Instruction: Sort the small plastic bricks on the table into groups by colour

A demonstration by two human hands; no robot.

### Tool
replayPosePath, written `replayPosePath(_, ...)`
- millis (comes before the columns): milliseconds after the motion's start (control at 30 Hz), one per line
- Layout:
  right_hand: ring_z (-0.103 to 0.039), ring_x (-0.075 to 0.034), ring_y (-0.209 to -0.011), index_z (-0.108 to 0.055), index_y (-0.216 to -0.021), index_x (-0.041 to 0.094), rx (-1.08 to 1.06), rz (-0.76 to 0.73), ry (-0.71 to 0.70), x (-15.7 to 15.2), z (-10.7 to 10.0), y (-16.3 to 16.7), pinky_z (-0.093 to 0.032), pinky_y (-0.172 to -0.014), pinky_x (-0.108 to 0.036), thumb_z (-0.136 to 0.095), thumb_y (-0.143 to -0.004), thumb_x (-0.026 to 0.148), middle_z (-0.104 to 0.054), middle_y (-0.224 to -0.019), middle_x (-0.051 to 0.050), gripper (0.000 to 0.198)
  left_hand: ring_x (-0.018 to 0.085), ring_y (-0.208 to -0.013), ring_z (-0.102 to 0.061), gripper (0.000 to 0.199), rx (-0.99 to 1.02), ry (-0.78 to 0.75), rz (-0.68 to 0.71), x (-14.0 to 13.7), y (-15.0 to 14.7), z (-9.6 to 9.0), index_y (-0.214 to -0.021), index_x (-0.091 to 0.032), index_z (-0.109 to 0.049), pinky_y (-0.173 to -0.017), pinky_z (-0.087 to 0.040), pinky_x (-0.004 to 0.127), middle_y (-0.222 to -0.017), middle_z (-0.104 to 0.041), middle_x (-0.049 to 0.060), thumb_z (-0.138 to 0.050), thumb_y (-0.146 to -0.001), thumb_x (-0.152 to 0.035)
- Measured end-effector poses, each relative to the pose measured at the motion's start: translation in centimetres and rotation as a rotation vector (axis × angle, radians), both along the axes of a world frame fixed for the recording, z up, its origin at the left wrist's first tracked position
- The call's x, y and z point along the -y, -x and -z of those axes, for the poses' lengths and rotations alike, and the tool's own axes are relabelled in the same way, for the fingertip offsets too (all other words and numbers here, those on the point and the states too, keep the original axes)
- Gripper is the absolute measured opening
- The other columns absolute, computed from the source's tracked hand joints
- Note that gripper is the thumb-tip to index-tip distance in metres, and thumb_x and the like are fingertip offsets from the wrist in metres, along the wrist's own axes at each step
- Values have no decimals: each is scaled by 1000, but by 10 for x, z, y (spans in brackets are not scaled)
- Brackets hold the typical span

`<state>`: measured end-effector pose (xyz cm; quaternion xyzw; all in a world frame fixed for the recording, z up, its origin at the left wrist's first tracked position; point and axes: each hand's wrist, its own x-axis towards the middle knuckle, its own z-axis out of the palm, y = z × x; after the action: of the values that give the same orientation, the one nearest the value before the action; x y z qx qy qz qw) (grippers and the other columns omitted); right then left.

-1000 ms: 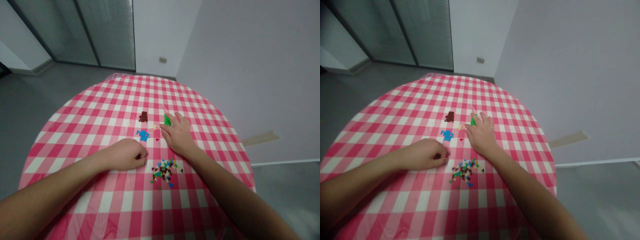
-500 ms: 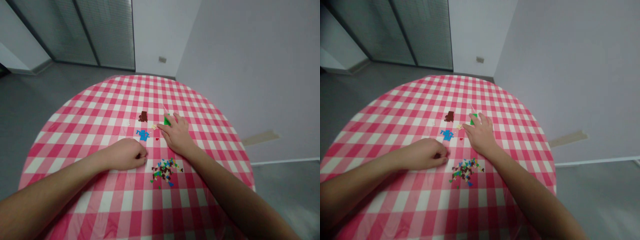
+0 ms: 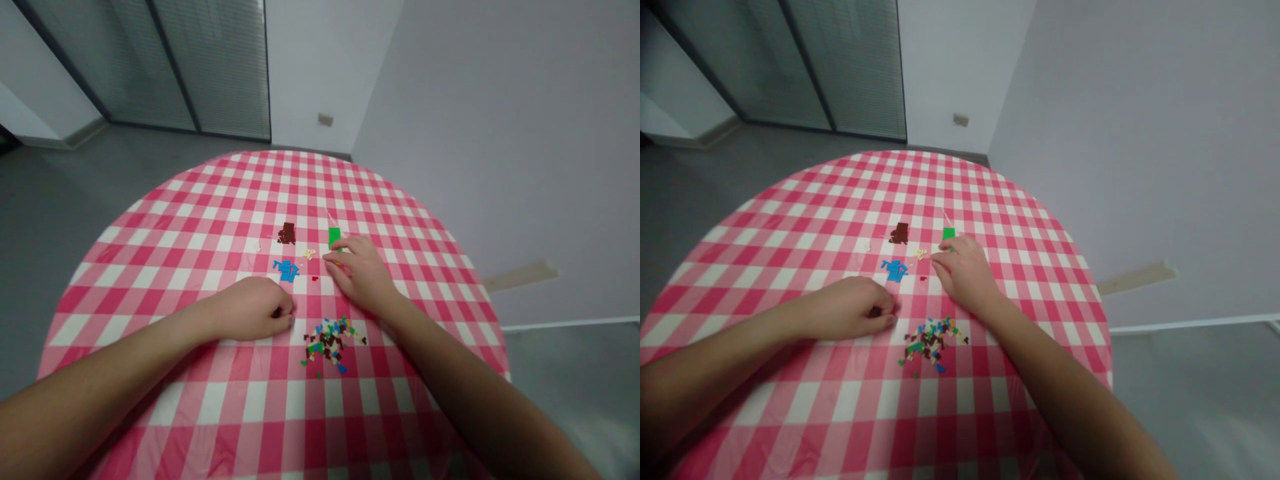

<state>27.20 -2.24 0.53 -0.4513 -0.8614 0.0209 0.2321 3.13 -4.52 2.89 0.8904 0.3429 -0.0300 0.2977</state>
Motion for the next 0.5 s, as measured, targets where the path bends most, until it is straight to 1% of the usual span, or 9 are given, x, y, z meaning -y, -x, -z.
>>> replayPosePath(33,-60,-24,-98,-77,-97,19,-37,-80,60,2,-5,-1,-46,-91,-42,-56,-97,25,-72,-100,-10,22,10,-50,-42,27,0,1,0,0,0,0,-59,-17,-52,-54,-23,28,-57,-54,-2,-53,-85,-23)
replayPosePath(67,-61,-22,-93,-76,-97,20,-39,-176,145,5,-10,-2,-46,-88,-39,-57,-96,23,-73,-94,-7,20,10,-51,-42,27,1,-2,1,0,0,0,-59,-17,-51,-54,-23,28,-57,-53,-2,-53,-85,-23)
replayPosePath(133,-61,-19,-85,-76,-93,19,-20,-345,285,13,-19,0,-47,-82,-35,-61,-94,22,-72,-87,-5,15,10,-51,-42,27,5,-8,4,0,0,1,-59,-17,-51,-54,-23,28,-57,-53,-2,-53,-85,-23)
replayPosePath(167,-61,-18,-83,-76,-90,19,-1,-404,336,17,-23,2,-46,-79,-33,-62,-93,20,-72,-85,-5,14,10,-50,-42,27,8,-9,4,0,0,1,-59,-17,-51,-54,-23,28,-57,-52,-2,-53,-85,-22)
replayPosePath(233,-60,-17,-81,-76,-90,19,50,-511,450,26,-28,7,-45,-77,-31,-64,-91,17,-72,-85,-5,13,10,-50,-41,26,10,-12,0,0,0,1,-59,-16,-52,-53,-23,28,-56,-52,-2,-53,-84,-22)
replayPosePath(333,-61,-18,-85,-78,-92,18,119,-584,525,34,-29,14,-45,-77,-31,-65,-90,16,-73,-86,-5,13,10,-49,-41,26,9,-19,-5,1,0,1,-59,-16,-55,-53,-23,28,-57,-54,-2,-53,-85,-22)
replayPosePath(500,-61,-19,-89,-79,-94,18,188,-579,563,36,-27,17,-46,-81,-32,-64,-88,12,-73,-88,-6,17,10,-51,-44,25,18,-28,6,0,1,3,-61,-16,-58,-54,-23,28,-59,-57,-1,-53,-84,-22)
